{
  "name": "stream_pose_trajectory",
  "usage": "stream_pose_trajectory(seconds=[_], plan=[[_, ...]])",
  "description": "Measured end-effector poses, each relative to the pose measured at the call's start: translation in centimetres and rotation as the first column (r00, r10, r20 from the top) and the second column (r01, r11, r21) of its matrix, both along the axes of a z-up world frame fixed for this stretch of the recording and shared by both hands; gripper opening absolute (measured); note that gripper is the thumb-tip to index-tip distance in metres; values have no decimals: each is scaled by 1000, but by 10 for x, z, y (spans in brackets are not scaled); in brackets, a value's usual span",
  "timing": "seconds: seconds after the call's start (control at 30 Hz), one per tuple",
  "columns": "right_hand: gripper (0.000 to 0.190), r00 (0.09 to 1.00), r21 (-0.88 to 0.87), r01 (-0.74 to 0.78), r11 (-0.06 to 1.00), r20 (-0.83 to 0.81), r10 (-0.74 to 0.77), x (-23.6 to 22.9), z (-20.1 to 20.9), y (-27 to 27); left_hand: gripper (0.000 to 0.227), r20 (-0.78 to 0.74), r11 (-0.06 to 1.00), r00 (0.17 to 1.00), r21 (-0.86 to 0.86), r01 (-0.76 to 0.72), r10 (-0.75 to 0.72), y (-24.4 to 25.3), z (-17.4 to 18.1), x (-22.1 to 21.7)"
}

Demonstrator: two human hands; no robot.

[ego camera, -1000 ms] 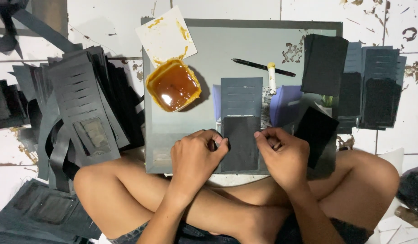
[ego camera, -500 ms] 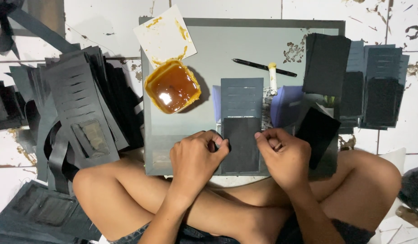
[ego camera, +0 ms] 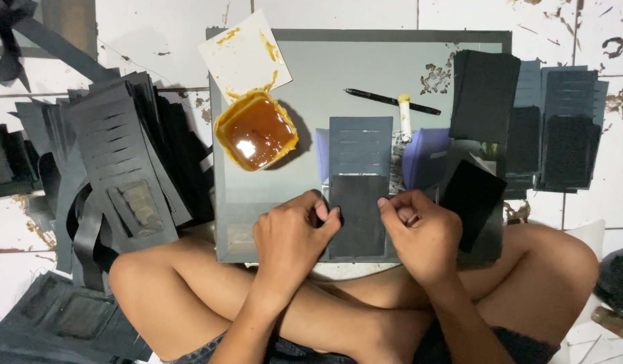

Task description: The person sits on the floor and assembles black fabric pieces, applying glue with a stick applicator from a small container onto a piece and pressing a matching fabric piece on top. They align the glued pieces, press them flat, and set finished pieces aside with stacks of cut fabric pieces around them.

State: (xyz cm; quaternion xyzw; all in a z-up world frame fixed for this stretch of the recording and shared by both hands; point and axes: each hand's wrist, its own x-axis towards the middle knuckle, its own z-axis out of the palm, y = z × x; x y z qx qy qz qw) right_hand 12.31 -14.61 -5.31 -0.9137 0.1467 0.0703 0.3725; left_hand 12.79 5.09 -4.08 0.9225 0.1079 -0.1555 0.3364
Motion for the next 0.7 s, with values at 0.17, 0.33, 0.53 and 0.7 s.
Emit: stream_pose_trajectory(seconds=[0.17,0.33,0.53,0.7], plan=[[17,996,-95,-20,995,87,28,-8,-9,-1,29,27,1000,1000,6,-11,11,0,-1,-2],[19,985,-103,-60,993,154,75,-5,-1,4,25,41,998,998,47,43,-45,1,0,-4],[22,954,-122,-155,980,238,180,-2,3,4,35,107,992,988,71,106,-113,1,3,-5],[23,942,-172,-200,965,238,238,-2,3,3,35,64,991,991,65,115,-119,2,2,-4]])
